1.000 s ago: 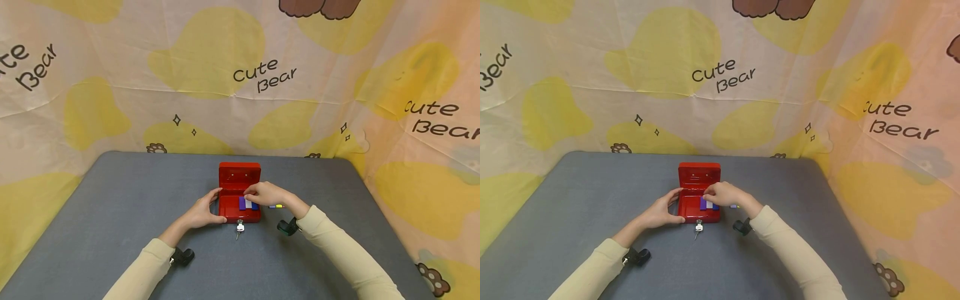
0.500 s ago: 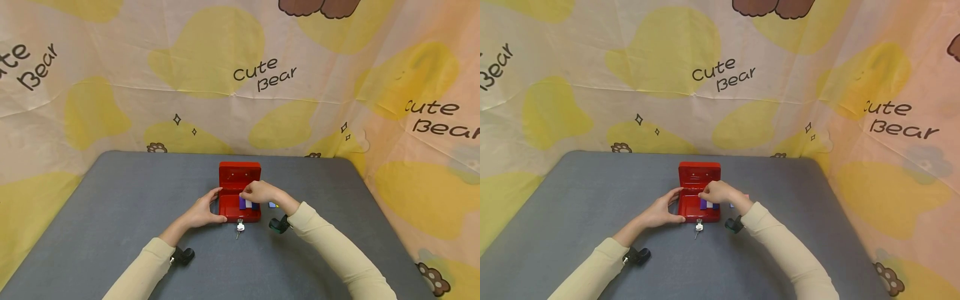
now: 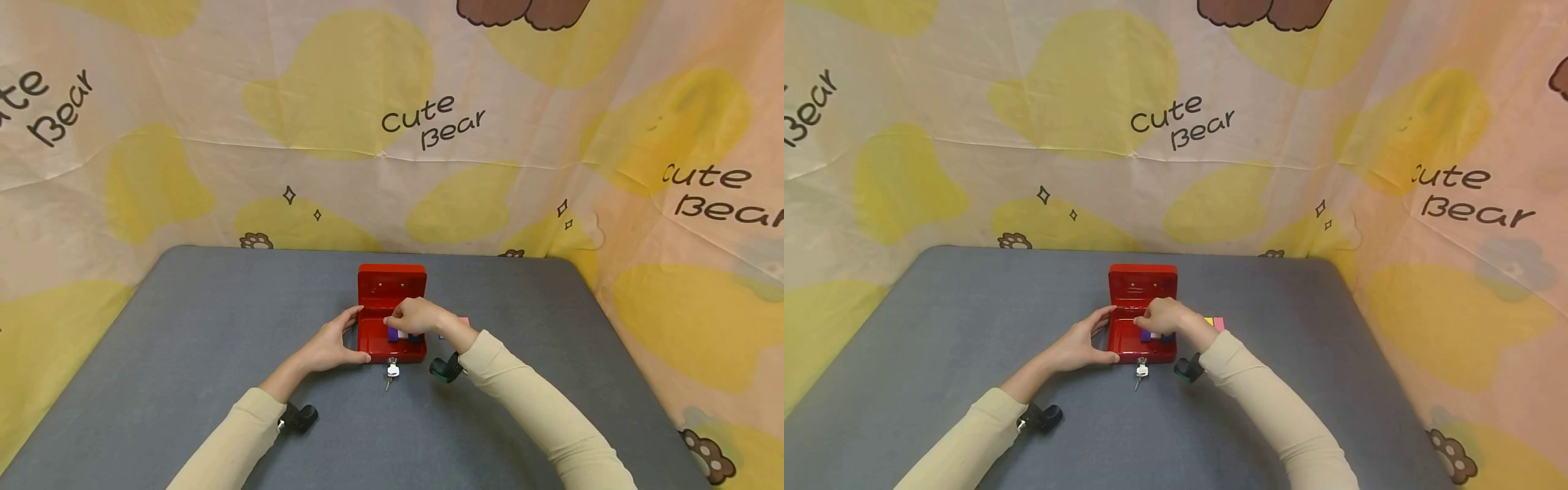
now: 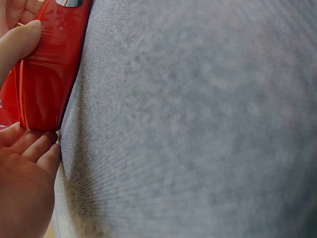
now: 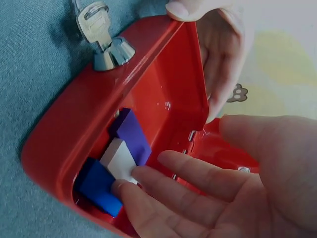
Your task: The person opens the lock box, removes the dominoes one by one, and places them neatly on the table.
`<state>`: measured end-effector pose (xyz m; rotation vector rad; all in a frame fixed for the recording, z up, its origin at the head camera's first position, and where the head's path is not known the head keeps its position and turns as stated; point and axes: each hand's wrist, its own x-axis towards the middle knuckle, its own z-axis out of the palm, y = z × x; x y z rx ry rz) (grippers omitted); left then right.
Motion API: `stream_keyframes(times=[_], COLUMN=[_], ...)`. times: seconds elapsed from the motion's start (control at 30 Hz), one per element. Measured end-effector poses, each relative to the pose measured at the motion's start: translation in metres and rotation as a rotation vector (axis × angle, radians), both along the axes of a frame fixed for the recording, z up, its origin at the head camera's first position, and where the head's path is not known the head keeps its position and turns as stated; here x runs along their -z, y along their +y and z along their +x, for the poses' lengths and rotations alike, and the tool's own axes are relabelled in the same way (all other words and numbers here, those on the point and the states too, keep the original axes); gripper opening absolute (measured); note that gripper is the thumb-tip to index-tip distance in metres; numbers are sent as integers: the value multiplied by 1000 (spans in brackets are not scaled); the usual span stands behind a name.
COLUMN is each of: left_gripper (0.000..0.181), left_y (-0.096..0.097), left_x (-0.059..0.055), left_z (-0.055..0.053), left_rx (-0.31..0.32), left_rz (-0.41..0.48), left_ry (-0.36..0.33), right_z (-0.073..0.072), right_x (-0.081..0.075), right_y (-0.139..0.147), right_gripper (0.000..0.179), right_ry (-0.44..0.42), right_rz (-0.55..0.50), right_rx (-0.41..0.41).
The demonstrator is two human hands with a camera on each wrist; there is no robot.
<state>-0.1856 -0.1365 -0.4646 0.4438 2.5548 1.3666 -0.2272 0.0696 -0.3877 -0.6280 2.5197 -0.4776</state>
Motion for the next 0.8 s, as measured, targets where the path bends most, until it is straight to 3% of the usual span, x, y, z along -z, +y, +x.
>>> stream_keyframes(times=[0.53,0.8], left_gripper=[92,92], left_y=[-2,0], left_x=[0,-1], left_z=[0,1], left_rx=[4,8], left_rz=[5,8], left_ry=[7,15], right_z=[7,7], right_x=[3,3], right_y=[-18,-17], right_gripper=[33,35], right_ry=[25,38], right_rz=[-78,-76], right_rx=[-50,-15])
